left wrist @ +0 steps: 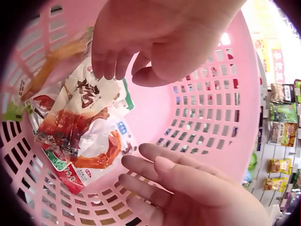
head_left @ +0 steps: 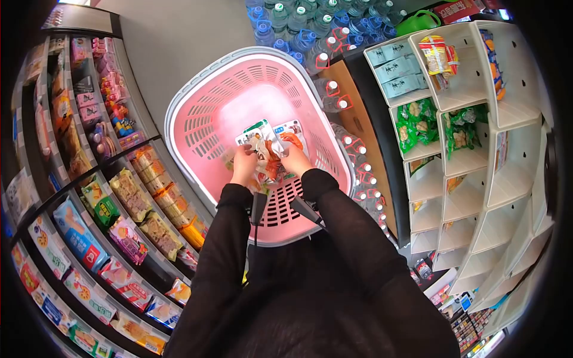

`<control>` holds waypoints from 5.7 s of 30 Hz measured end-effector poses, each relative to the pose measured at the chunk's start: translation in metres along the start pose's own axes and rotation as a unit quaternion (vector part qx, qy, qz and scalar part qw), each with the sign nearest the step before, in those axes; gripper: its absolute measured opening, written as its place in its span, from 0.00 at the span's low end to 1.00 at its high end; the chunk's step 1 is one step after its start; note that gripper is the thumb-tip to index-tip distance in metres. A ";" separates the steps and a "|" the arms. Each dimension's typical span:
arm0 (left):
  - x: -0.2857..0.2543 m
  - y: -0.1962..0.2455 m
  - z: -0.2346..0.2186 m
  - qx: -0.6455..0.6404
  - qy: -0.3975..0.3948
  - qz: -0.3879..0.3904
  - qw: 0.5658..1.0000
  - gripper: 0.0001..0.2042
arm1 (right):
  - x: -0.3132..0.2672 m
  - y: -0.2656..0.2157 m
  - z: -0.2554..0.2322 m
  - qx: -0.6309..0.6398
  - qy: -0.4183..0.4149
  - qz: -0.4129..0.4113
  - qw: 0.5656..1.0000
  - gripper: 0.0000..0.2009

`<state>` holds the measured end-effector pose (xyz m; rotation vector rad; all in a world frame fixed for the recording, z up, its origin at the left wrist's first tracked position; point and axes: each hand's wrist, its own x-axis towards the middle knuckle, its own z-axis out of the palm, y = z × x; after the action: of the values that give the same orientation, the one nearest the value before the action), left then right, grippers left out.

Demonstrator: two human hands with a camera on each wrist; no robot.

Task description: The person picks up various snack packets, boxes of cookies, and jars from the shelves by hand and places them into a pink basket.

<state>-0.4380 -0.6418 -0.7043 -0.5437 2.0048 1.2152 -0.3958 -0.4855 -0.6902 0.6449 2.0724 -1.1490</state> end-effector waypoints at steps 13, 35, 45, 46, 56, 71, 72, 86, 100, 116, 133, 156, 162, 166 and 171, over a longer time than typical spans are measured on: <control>0.039 -0.041 0.063 0.025 -0.105 0.022 0.994 0.16 | 0.028 0.029 0.019 -0.073 0.145 0.203 0.966 0.26; -0.225 0.137 0.015 -0.202 -0.173 0.268 0.926 0.10 | -0.191 -0.023 -0.147 0.166 0.116 -0.335 0.920 0.12; -0.349 0.179 0.121 -0.174 -0.366 0.342 0.848 0.06 | -0.392 0.100 -0.222 0.197 0.148 -0.361 0.900 0.13; -0.361 0.180 0.131 -0.157 -0.408 0.351 0.828 0.08 | -0.410 0.111 -0.225 0.192 0.147 -0.366 0.899 0.13; -0.451 0.181 0.221 -0.039 -0.494 0.354 0.793 0.10 | -0.538 0.187 -0.236 0.255 0.214 -0.329 0.884 0.11; -0.618 0.300 0.290 -0.019 -0.567 0.510 0.647 0.14 | -0.671 0.183 -0.332 0.380 0.378 -0.478 0.696 0.09; -0.622 0.305 0.293 -0.018 -0.567 0.512 0.646 0.14 | -0.676 0.183 -0.337 0.373 0.395 -0.467 0.698 0.09; -0.574 0.344 0.311 0.016 -0.567 0.553 0.610 0.10 | -0.645 0.182 -0.375 0.377 0.386 -0.393 0.745 0.09; -0.532 0.388 0.318 0.116 -0.502 0.653 0.556 0.06 | -0.610 0.171 -0.407 0.290 0.410 -0.296 0.812 0.10; -0.497 0.397 0.295 0.093 -0.467 0.673 0.566 0.07 | -0.570 0.149 -0.414 0.283 0.397 -0.273 0.830 0.07; -0.465 0.400 0.247 0.048 -0.411 0.678 0.607 0.08 | -0.529 0.099 -0.425 0.281 0.329 -0.291 0.853 0.07; -0.470 0.615 0.165 -0.115 -0.362 0.651 0.658 0.18 | -0.532 -0.123 -0.581 0.147 0.402 -0.420 0.801 0.13; -0.436 0.707 0.183 -0.029 -0.199 0.682 0.703 0.17 | -0.485 -0.155 -0.640 -0.208 0.643 -0.325 0.661 0.17; -0.418 0.727 0.208 0.086 -0.054 0.713 0.693 0.15 | -0.476 -0.150 -0.610 -0.420 0.658 -0.193 0.595 0.09; -0.431 0.723 0.237 0.185 -0.013 0.724 0.665 0.13 | -0.465 -0.135 -0.593 -0.487 0.660 -0.186 0.541 0.08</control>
<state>-0.5534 -0.0996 -0.0285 1.6102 2.4444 1.4053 -0.3737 -0.0825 -0.0395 0.4461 3.6018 0.9815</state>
